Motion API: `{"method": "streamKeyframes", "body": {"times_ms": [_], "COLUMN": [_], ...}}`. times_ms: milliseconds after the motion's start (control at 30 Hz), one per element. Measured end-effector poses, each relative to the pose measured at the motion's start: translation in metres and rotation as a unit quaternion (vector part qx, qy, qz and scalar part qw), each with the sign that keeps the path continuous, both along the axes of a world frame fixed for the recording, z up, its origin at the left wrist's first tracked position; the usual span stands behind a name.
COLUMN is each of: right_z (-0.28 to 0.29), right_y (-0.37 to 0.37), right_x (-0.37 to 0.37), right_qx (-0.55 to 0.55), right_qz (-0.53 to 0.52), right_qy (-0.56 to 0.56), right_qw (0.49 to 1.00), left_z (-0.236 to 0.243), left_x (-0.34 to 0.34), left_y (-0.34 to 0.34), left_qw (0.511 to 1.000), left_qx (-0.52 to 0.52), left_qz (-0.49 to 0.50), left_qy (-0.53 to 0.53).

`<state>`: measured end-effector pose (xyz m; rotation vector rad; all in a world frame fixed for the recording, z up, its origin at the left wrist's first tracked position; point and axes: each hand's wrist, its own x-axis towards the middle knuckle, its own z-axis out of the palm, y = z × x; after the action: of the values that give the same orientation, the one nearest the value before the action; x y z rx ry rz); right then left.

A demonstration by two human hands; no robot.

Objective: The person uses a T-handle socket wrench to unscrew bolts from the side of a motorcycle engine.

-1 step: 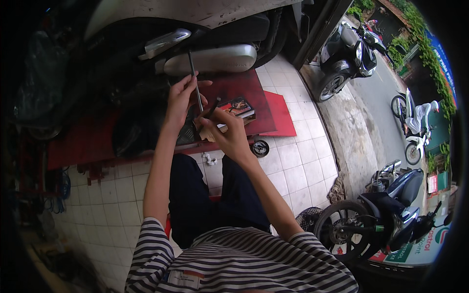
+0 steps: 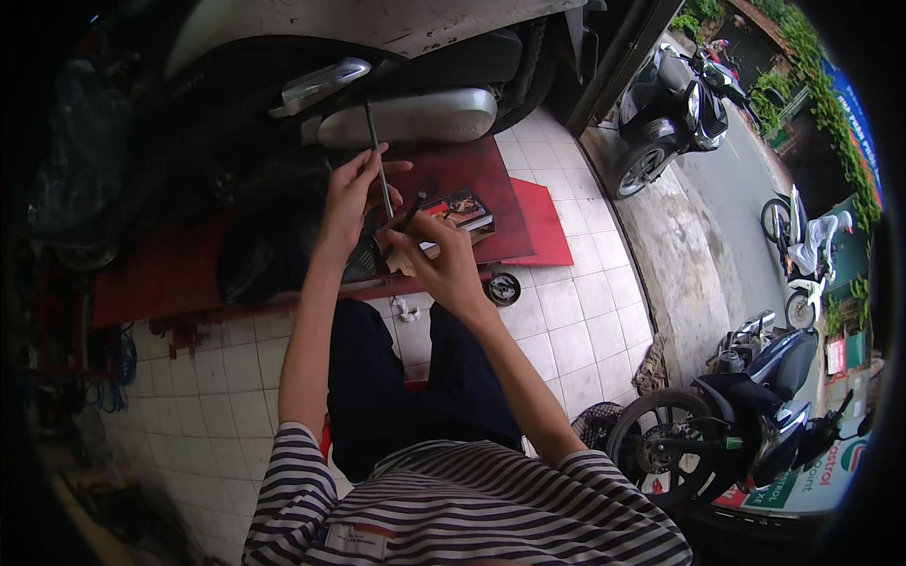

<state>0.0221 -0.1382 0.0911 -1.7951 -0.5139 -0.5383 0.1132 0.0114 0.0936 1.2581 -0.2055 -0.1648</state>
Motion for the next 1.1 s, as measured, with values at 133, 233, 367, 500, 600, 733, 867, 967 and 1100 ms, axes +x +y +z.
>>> {"method": "streamKeyframes", "body": {"times_ms": [133,233,367,500,600,733,867,967,1100], "right_z": [-0.008,-0.011,-0.006,0.003,0.008,0.011,0.011,0.004,0.001], "right_y": [-0.002,-0.004,0.003,0.005,0.004,0.001,-0.004,-0.013,-0.024], "right_x": [0.001,0.0,-0.002,-0.007,-0.01,-0.014,-0.018,-0.019,-0.022], "right_qx": [-0.045,-0.128,-0.162,-0.146,-0.101,-0.101,-0.096,-0.013,0.016], "right_qz": [-0.003,-0.04,-0.085,-0.09,-0.084,-0.109,-0.101,-0.109,-0.118], "right_qy": [0.026,-0.017,-0.076,-0.034,0.027,0.013,0.026,0.013,0.022], "right_qw": [0.999,0.991,0.98,0.985,0.991,0.989,0.99,0.994,0.993], "left_z": [-0.001,0.002,0.0,-0.004,-0.011,-0.021,-0.021,-0.018,-0.021], "left_x": [-0.017,-0.029,-0.029,-0.026,-0.021,-0.018,-0.016,-0.016,-0.015], "left_y": [0.004,0.004,0.008,0.006,0.007,0.008,0.009,0.007,0.009], "left_qw": [0.997,0.997,0.997,0.997,0.993,0.989,0.985,0.984,0.984], "left_qx": [-0.019,-0.022,-0.03,-0.054,-0.095,-0.113,-0.134,-0.135,-0.135], "left_qz": [-0.062,-0.067,-0.059,-0.03,-0.023,-0.01,0.003,0.001,-0.002], "left_qy": [0.03,0.044,0.027,0.045,0.068,0.092,0.111,0.115,0.117]}}
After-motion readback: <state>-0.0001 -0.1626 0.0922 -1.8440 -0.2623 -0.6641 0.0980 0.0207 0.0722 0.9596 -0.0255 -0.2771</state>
